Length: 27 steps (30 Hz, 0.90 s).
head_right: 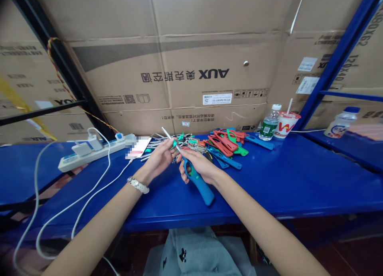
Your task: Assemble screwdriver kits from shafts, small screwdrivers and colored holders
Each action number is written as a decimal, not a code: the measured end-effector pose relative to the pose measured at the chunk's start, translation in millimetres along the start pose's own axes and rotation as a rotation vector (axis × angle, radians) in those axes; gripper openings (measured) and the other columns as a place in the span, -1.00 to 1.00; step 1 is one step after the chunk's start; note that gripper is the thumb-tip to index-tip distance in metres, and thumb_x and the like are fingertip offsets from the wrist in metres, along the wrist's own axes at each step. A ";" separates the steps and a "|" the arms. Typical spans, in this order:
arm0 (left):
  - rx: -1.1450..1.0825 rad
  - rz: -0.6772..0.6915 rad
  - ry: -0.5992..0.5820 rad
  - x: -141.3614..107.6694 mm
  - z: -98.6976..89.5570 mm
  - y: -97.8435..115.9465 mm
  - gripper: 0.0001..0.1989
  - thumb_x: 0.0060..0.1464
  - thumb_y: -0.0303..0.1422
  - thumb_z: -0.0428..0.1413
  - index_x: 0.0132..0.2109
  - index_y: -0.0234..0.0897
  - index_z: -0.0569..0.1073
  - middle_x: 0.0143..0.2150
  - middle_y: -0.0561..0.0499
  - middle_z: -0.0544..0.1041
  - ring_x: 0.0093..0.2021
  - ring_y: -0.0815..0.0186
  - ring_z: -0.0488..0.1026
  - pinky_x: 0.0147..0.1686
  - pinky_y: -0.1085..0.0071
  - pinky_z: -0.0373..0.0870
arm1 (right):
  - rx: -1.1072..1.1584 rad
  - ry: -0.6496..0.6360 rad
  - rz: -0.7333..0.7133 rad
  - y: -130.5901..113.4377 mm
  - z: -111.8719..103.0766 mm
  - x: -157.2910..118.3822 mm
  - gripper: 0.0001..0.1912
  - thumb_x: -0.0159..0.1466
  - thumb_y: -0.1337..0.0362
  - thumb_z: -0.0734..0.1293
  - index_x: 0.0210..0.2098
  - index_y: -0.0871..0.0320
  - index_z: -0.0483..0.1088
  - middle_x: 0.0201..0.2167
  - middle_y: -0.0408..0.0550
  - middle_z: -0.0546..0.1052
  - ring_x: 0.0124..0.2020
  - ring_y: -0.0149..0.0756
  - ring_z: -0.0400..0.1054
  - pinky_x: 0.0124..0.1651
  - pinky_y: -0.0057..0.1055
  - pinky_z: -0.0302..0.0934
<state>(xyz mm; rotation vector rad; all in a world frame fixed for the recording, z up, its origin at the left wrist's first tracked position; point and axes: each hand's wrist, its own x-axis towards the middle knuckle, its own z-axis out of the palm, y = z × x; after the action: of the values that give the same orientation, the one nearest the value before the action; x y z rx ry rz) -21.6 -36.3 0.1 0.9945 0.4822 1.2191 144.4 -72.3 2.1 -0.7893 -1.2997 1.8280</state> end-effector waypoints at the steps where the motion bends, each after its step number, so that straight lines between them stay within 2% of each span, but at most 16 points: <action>1: -0.004 -0.028 -0.004 -0.8 1.8 -1.7 -0.78 0.08 -0.29 0.34 -0.18 -0.32 0.57 -0.24 -0.04 0.59 -0.35 0.37 0.47 -0.31 0.45 0.40 | -0.010 0.011 0.001 0.4 0.8 0.2 -0.71 0.45 0.07 0.22 -0.28 0.15 0.32 -0.64 -0.15 0.48 -0.70 -0.33 0.39 -0.66 -0.47 0.31; 4: -0.022 -0.075 0.022 -1.7 10.2 -4.6 -0.79 0.18 -0.26 0.28 -0.23 -0.36 0.54 -0.28 -0.05 0.57 -0.45 0.41 0.41 -0.41 0.47 0.37 | -0.039 0.039 0.003 2.5 3.3 0.9 -0.73 0.48 0.14 0.14 -0.29 0.14 0.28 -0.65 -0.14 0.49 -0.70 -0.30 0.42 -0.66 -0.45 0.35; 9: -0.264 0.064 0.293 10.8 25.6 10.5 -0.71 0.39 -0.35 0.05 -0.35 -0.34 0.39 -0.46 0.08 0.40 -0.51 0.47 0.35 -0.44 0.53 0.33 | -0.076 0.039 -0.008 9.9 8.2 2.4 -0.71 0.48 0.10 0.14 -0.31 0.13 0.23 -0.67 -0.16 0.48 -0.71 -0.28 0.43 -0.68 -0.45 0.34; 13: -0.386 0.091 0.303 23.4 34.3 18.3 -0.61 0.49 -0.34 -0.18 -0.36 -0.31 0.29 -0.57 0.19 0.17 -0.69 0.54 -0.02 -0.67 0.55 -0.01 | -0.086 0.035 -0.054 16.7 12.6 4.1 -0.63 0.40 -0.06 0.24 -0.31 0.11 0.20 -0.69 -0.18 0.47 -0.72 -0.28 0.42 -0.69 -0.45 0.33; 15: -0.366 0.124 0.349 27.4 36.8 15.8 -0.62 0.48 -0.25 -0.15 -0.35 -0.26 0.25 -0.61 0.23 0.06 -0.70 0.50 -0.14 -0.70 0.50 -0.14 | -0.101 0.033 -0.074 19.3 14.4 4.4 -0.59 0.36 -0.13 0.27 -0.30 0.09 0.18 -0.69 -0.19 0.47 -0.73 -0.28 0.41 -0.69 -0.46 0.32; 17: -0.315 0.155 0.373 30.6 37.3 12.1 -0.63 0.43 -0.14 -0.07 -0.34 -0.23 0.24 -0.63 0.24 0.00 -0.68 0.46 -0.18 -0.68 0.47 -0.17 | -0.110 0.035 -0.082 20.8 15.5 4.2 -0.56 0.33 -0.16 0.28 -0.31 0.09 0.18 -0.70 -0.21 0.46 -0.73 -0.28 0.41 -0.70 -0.46 0.32; 19: -0.240 0.163 0.331 34.1 34.7 10.8 -0.62 0.36 -0.06 0.03 -0.34 -0.21 0.26 -0.62 0.24 0.03 -0.67 0.46 -0.13 -0.66 0.47 -0.10 | -0.105 0.042 -0.082 20.9 15.3 3.4 -0.55 0.32 -0.18 0.29 -0.31 0.09 0.19 -0.70 -0.21 0.46 -0.73 -0.28 0.41 -0.69 -0.45 0.32; 21: -0.149 0.176 0.281 38.4 27.6 13.7 -0.62 0.31 -0.04 0.10 -0.33 -0.23 0.31 -0.56 0.19 0.19 -0.62 0.46 0.07 -0.59 0.49 0.07 | -0.087 0.062 -0.084 19.1 13.0 2.1 -0.55 0.31 -0.18 0.30 -0.31 0.09 0.20 -0.70 -0.21 0.46 -0.73 -0.28 0.41 -0.70 -0.44 0.32; 24: 0.000 0.250 0.295 44.2 6.4 24.8 -0.68 0.29 -0.09 0.13 -0.27 -0.26 0.43 -0.33 0.02 0.45 -0.38 0.39 0.38 -0.34 0.46 0.32 | -0.056 0.101 -0.077 12.7 5.3 -1.0 -0.59 0.33 -0.12 0.31 -0.31 0.10 0.23 -0.68 -0.20 0.46 -0.73 -0.28 0.41 -0.70 -0.45 0.31; 27: 0.297 0.364 0.313 45.9 -21.7 35.2 -0.73 0.22 -0.12 0.19 -0.16 -0.26 0.54 -0.32 0.01 0.44 -0.31 0.33 0.38 -0.24 0.43 0.34 | -0.024 0.176 -0.074 2.5 -4.1 -4.0 -0.68 0.40 0.01 0.26 -0.32 0.12 0.26 -0.68 -0.18 0.46 -0.73 -0.28 0.40 -0.70 -0.45 0.29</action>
<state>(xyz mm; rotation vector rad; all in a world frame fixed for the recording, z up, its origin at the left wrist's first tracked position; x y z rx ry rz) -43.1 15.0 27.0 1.1820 0.7668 1.6773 149.3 -74.2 -1.2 -0.8826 -1.2233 1.6484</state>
